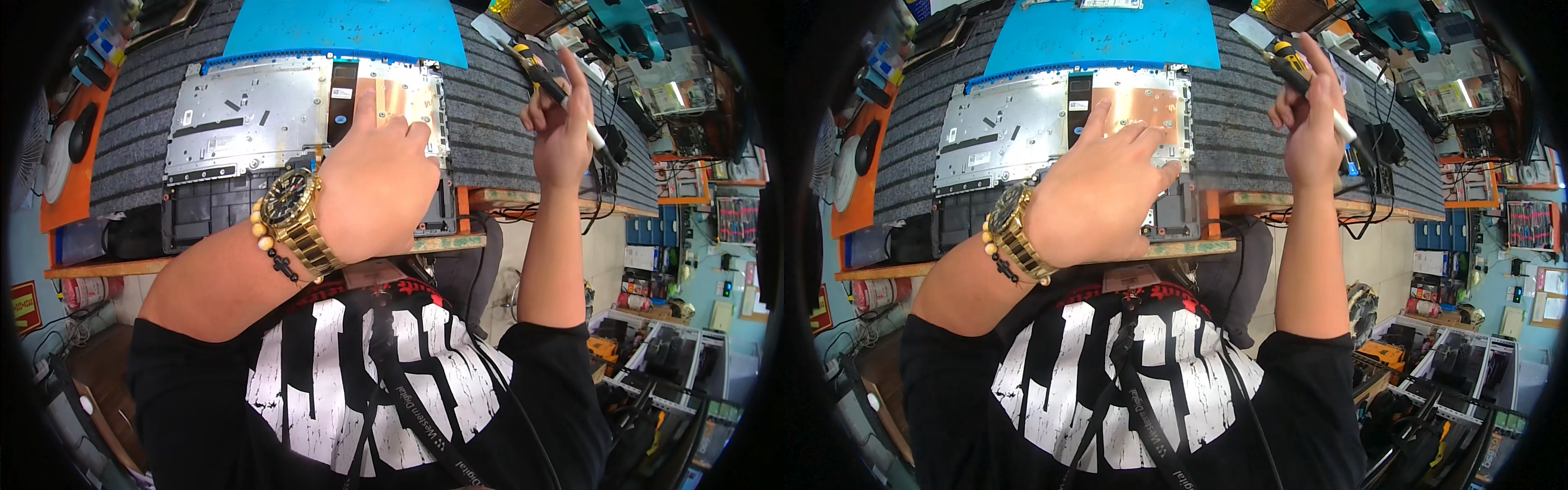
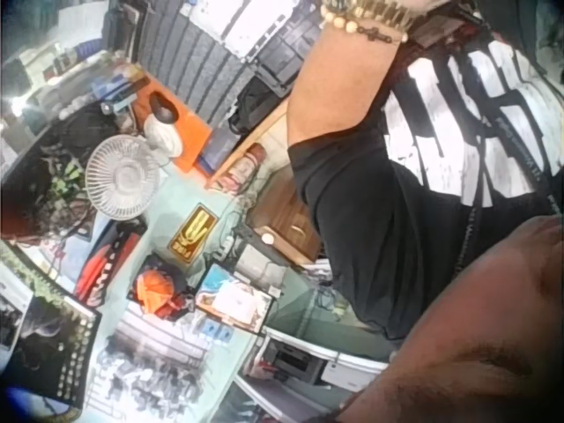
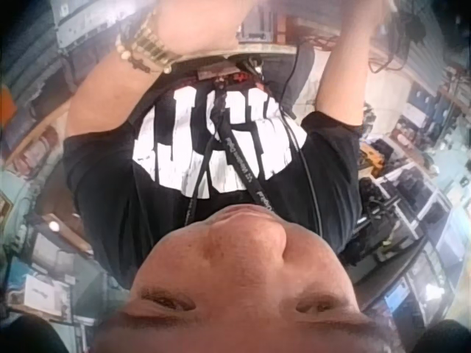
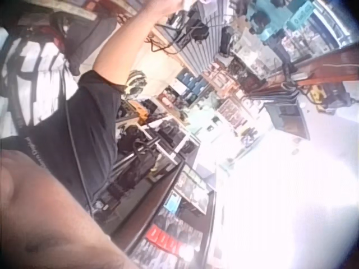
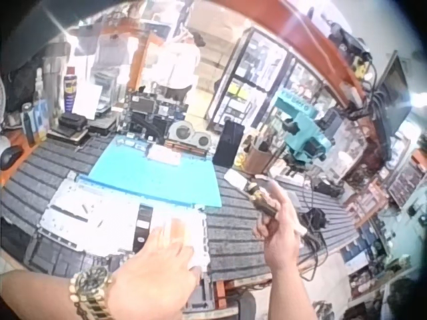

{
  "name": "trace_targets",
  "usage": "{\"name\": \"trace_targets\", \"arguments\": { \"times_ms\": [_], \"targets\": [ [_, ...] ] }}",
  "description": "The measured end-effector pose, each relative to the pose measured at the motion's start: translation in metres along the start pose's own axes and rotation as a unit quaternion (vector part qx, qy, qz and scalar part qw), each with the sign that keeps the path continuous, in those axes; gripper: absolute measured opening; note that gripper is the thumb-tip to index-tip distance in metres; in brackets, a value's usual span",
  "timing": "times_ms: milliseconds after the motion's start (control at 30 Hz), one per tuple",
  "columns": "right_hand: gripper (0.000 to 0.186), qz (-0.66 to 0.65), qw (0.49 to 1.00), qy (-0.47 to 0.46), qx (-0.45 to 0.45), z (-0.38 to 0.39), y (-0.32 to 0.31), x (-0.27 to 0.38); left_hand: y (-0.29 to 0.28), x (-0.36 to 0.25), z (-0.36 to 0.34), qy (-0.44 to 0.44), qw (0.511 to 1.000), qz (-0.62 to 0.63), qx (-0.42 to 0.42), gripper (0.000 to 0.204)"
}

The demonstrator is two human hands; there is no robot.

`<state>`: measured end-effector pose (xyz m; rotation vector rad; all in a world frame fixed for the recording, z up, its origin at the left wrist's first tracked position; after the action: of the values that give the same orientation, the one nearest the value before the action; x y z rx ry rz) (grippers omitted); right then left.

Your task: The person aligns a metal frame onto a laptop component, presses it down by hand, and uses a soldering iron to melt several plastic points along the edges to secure the parts together.

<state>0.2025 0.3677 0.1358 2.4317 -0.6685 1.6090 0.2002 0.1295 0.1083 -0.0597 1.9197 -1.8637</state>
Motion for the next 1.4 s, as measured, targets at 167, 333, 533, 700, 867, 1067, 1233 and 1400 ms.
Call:
{"name": "trace_targets", "arguments": {
  "times_ms": [167,333,533,700,867,1067,1233,1400],
  "targets": [
    [0.033,-0.116,0.987,0.096,-0.053,-0.036,0.003,-0.055,-0.005,-0.004,0.001,0.012,1.0,-0.02,-0.005,0.075],
    [0.012,-0.046,0.99,0.109,-0.082,-0.055,0.006,-0.091,-0.004,-0.002,0.001,0.005,1.0,-0.006,0.017,0.076],
    [0.01,-0.02,0.996,0.076,-0.051,-0.051,0.015,-0.1,-0.003,-0.001,0.002,0.009,1.0,0.0,-0.007,0.076],
    [0.011,0.007,0.997,0.063,-0.04,-0.052,0.018,-0.097,-0.002,-0.001,0.001,0.017,0.999,-0.012,-0.034,0.075],
    [0.011,0.024,0.997,0.065,-0.039,-0.051,0.019,-0.097,-0.001,-0.001,0.001,0.014,0.999,-0.018,-0.032,0.073],
    [0.012,0.03,0.996,0.069,-0.038,-0.052,0.019,-0.098,-0.001,-0.001,0.001,0.009,1.0,-0.017,-0.019,0.072],
    [0.011,0.007,0.996,0.073,-0.042,-0.053,0.018,-0.101,-0.001,0.0,0.001,0.008,1.0,-0.018,-0.007,0.074],
    [0.013,-0.112,0.987,0.103,-0.056,-0.046,0.007,-0.097,-0.002,0.001,0.002,0.012,0.999,-0.033,-0.012,0.075]
  ]
}}
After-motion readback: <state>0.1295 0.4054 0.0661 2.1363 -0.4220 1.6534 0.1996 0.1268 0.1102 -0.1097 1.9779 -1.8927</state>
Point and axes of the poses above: each hand's wrist, its own z-axis away from the middle knuckle, its own y-axis out of the palm, x = y × z, the point moved 9 cm from there along -z, towards the middle knuckle, and after that the axes turned 7 degrees about z, right-handed, at the moved point
